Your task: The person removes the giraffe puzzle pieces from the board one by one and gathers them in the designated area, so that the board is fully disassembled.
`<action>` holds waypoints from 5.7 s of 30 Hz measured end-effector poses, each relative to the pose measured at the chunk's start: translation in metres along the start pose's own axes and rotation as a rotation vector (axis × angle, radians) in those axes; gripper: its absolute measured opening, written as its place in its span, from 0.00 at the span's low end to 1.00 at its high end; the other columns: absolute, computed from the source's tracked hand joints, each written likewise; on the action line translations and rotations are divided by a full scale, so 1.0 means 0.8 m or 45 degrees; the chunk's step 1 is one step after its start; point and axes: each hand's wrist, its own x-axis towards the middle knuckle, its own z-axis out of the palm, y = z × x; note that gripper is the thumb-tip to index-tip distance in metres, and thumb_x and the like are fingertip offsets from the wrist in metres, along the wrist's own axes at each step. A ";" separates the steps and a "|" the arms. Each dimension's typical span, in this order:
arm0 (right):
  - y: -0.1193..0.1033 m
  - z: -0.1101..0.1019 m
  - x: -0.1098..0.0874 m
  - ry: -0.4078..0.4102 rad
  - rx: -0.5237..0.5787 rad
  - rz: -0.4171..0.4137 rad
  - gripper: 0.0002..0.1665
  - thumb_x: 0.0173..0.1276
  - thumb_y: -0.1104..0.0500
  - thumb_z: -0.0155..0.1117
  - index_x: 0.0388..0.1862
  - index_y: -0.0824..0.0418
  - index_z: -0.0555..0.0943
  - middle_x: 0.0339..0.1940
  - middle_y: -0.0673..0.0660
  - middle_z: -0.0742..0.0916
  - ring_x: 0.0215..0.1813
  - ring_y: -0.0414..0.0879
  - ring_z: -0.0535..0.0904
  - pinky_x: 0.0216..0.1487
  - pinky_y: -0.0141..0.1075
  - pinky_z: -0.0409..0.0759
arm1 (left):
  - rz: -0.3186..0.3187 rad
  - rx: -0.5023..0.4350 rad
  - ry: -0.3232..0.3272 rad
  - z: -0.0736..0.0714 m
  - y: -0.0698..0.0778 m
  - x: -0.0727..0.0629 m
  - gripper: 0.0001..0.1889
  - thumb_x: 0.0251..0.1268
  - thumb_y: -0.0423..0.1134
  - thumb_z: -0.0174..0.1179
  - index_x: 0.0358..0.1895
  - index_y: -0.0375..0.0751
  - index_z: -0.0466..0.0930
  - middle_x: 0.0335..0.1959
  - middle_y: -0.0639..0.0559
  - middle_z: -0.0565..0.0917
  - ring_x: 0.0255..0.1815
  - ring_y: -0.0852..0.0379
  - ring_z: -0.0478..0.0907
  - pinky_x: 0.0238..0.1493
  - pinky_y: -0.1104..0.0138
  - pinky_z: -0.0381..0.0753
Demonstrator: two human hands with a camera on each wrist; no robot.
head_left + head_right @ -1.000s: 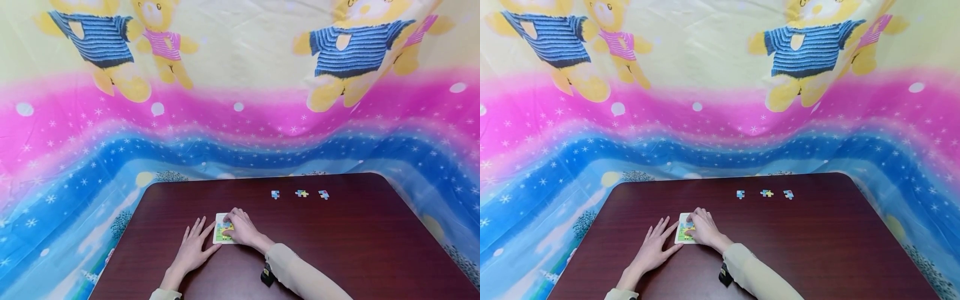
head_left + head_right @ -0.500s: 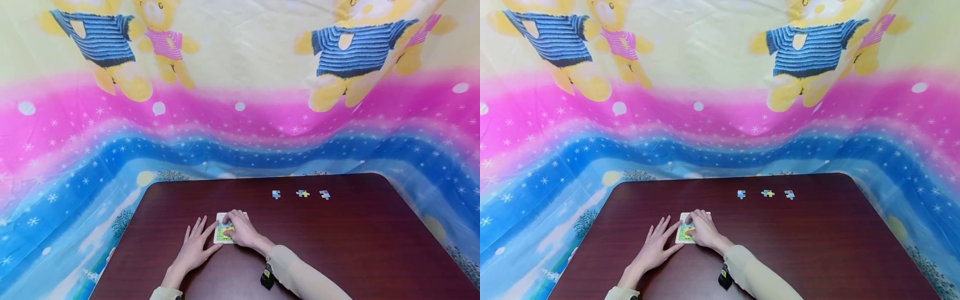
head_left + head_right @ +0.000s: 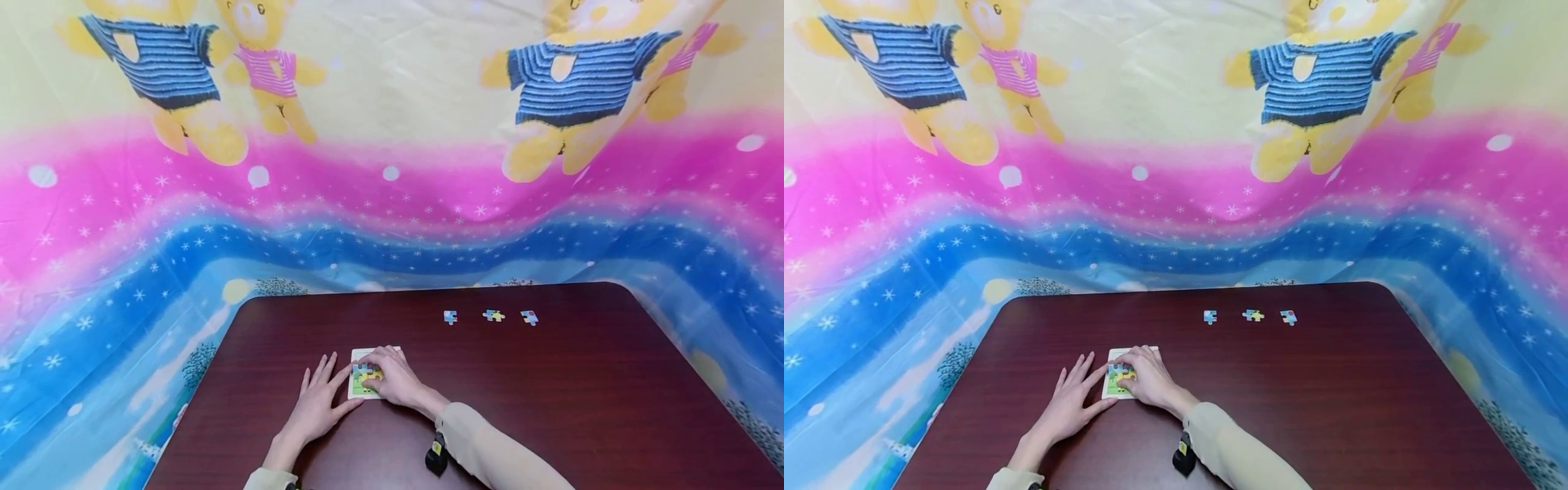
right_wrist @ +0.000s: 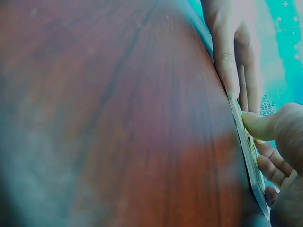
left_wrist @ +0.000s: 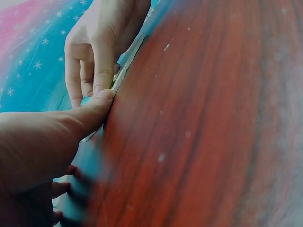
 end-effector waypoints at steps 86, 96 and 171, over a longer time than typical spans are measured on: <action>0.007 -0.005 -0.004 0.138 0.071 0.132 0.12 0.67 0.55 0.84 0.45 0.57 0.91 0.44 0.52 0.88 0.49 0.46 0.79 0.54 0.41 0.71 | 0.027 0.021 0.016 0.005 -0.004 -0.005 0.32 0.74 0.61 0.68 0.78 0.59 0.80 0.86 0.34 0.68 0.90 0.27 0.57 0.83 0.23 0.52; 0.009 -0.002 -0.002 0.190 0.043 0.106 0.09 0.73 0.59 0.77 0.50 0.58 0.89 0.40 0.51 0.89 0.46 0.45 0.79 0.49 0.38 0.68 | 0.079 -0.025 0.043 0.003 -0.004 -0.004 0.30 0.73 0.60 0.68 0.75 0.58 0.84 0.84 0.30 0.70 0.87 0.22 0.58 0.80 0.20 0.52; 0.113 -0.146 -0.080 0.186 0.212 0.396 0.18 0.68 0.63 0.82 0.54 0.65 0.88 0.36 0.58 0.81 0.36 0.44 0.73 0.39 0.32 0.73 | 0.082 -0.043 0.088 0.004 -0.002 -0.008 0.36 0.73 0.55 0.70 0.80 0.46 0.76 0.85 0.31 0.69 0.88 0.24 0.58 0.82 0.22 0.52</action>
